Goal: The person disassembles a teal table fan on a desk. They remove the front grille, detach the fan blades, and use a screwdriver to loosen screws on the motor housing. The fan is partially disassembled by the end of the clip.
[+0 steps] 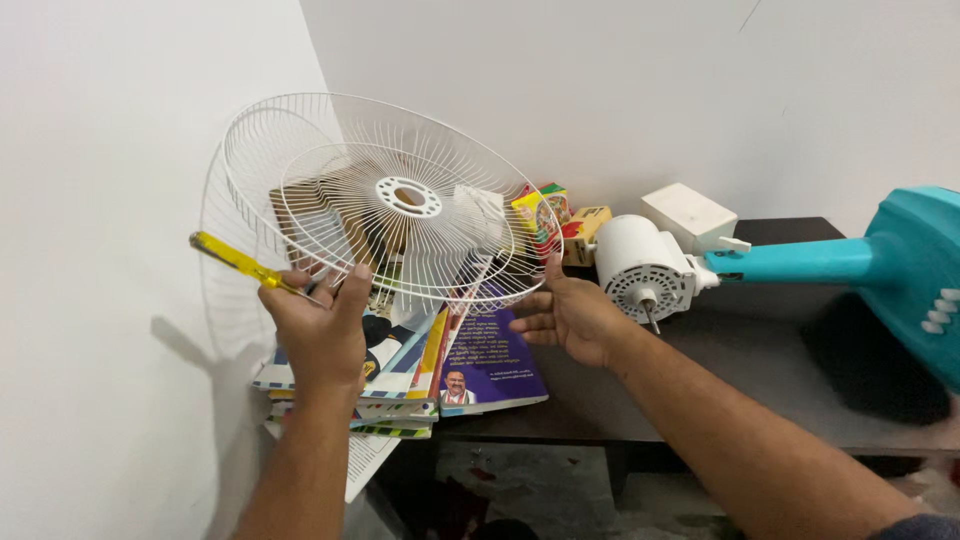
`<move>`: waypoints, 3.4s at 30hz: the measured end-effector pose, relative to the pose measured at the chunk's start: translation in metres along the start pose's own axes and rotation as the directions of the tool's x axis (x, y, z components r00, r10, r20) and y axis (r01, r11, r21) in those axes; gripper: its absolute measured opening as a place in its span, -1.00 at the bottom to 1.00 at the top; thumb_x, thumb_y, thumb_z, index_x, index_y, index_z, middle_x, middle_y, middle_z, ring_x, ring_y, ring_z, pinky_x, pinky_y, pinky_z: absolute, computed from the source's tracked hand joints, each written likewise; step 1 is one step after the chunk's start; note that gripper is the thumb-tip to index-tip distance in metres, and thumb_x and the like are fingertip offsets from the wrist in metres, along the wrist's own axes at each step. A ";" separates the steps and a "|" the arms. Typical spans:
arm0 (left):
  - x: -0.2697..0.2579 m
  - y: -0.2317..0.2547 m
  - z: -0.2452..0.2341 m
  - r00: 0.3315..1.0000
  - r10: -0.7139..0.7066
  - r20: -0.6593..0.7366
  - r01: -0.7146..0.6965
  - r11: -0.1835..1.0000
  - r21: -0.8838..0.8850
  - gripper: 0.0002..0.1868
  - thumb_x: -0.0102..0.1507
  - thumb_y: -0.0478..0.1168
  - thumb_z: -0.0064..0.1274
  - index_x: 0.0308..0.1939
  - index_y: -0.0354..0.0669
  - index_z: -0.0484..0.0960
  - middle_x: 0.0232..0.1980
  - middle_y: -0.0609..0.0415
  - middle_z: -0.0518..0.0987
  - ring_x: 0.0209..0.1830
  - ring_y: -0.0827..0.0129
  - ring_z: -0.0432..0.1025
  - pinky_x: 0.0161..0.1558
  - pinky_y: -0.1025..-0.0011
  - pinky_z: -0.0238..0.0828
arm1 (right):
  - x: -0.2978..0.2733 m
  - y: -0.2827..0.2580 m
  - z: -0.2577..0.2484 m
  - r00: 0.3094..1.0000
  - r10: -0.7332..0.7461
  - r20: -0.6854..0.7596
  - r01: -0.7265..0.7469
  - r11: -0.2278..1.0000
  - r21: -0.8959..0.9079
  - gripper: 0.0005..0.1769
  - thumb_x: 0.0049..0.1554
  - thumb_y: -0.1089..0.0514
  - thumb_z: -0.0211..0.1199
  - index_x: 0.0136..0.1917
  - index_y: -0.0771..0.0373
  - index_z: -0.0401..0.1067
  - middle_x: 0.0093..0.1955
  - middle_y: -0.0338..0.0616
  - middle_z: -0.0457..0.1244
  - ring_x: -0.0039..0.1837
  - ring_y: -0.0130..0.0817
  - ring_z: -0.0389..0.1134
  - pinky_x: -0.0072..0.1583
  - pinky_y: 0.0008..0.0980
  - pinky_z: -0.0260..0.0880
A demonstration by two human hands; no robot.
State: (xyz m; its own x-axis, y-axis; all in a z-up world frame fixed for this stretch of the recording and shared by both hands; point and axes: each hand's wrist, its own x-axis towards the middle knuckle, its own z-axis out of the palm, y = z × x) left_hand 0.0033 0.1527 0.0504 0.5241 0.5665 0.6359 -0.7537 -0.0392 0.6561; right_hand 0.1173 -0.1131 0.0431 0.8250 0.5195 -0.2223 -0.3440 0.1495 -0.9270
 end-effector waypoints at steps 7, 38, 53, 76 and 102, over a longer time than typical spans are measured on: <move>-0.035 -0.024 -0.015 0.996 -0.082 -0.047 0.081 0.996 -0.034 -0.38 0.21 -0.39 0.27 0.07 -0.18 0.08 0.22 -0.13 0.30 0.19 0.36 0.38 0.21 0.39 0.50 | -0.007 0.016 -0.011 0.998 0.060 0.036 -0.056 0.994 -0.090 -0.48 0.34 -0.19 -0.10 0.25 0.30 0.25 0.05 -0.03 0.32 -0.02 -0.23 0.45 0.01 -0.24 0.51; -0.088 0.001 0.002 0.975 0.057 -0.216 0.063 0.857 0.511 -0.40 0.27 -0.19 0.25 0.15 -0.30 0.16 0.32 -0.11 0.33 0.32 0.19 0.36 0.25 0.25 0.38 | -0.052 0.052 -0.039 0.992 0.126 -0.019 -0.127 0.991 -0.044 -0.22 0.27 -0.02 0.04 0.63 0.21 -0.15 0.28 0.08 0.34 0.05 -0.23 0.44 0.12 -0.25 0.50; -0.129 -0.003 0.016 0.935 0.313 -0.167 -0.049 0.582 0.812 -0.28 0.29 -0.13 0.20 0.32 -0.44 0.15 0.18 -0.18 0.27 0.16 0.09 0.21 0.30 0.07 0.16 | -0.096 0.058 -0.071 0.993 0.074 -0.093 -0.078 0.996 -0.033 -0.33 0.23 -0.08 0.13 0.52 0.17 0.13 0.18 -0.04 0.36 0.05 -0.25 0.44 0.12 -0.22 0.49; -0.181 -0.028 0.140 0.628 -0.207 0.750 -0.487 0.647 0.587 -0.80 0.19 -0.21 0.18 -0.29 -0.18 0.47 -0.38 0.02 0.56 -0.45 0.04 0.50 -0.41 0.11 0.42 | -0.138 0.090 -0.108 0.902 -0.425 0.075 0.425 0.849 -0.313 -0.65 0.29 0.18 0.21 0.31 0.31 0.53 -0.30 -0.26 0.27 -0.34 -0.62 0.13 -0.28 -0.58 0.21; -0.157 -0.118 0.229 0.231 -0.888 0.398 0.878 0.366 0.309 -0.54 0.41 0.03 -0.19 0.20 -0.20 0.53 -0.22 0.07 0.63 -0.54 0.52 0.35 -0.58 0.57 0.09 | -0.142 0.061 -0.214 0.483 -0.654 -0.582 0.241 0.738 -0.630 -0.81 0.18 0.16 0.27 0.05 0.27 0.49 -0.13 -0.18 0.41 -0.16 -0.52 0.40 -0.09 -0.47 0.46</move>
State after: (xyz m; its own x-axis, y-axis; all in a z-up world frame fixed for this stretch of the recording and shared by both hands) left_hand 0.1006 -0.1202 -0.0338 0.9479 -0.1619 -0.2745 0.3066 0.2288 0.9239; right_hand 0.0755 -0.3578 -0.0467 0.8846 -0.3360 0.3233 0.2275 -0.2944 -0.9282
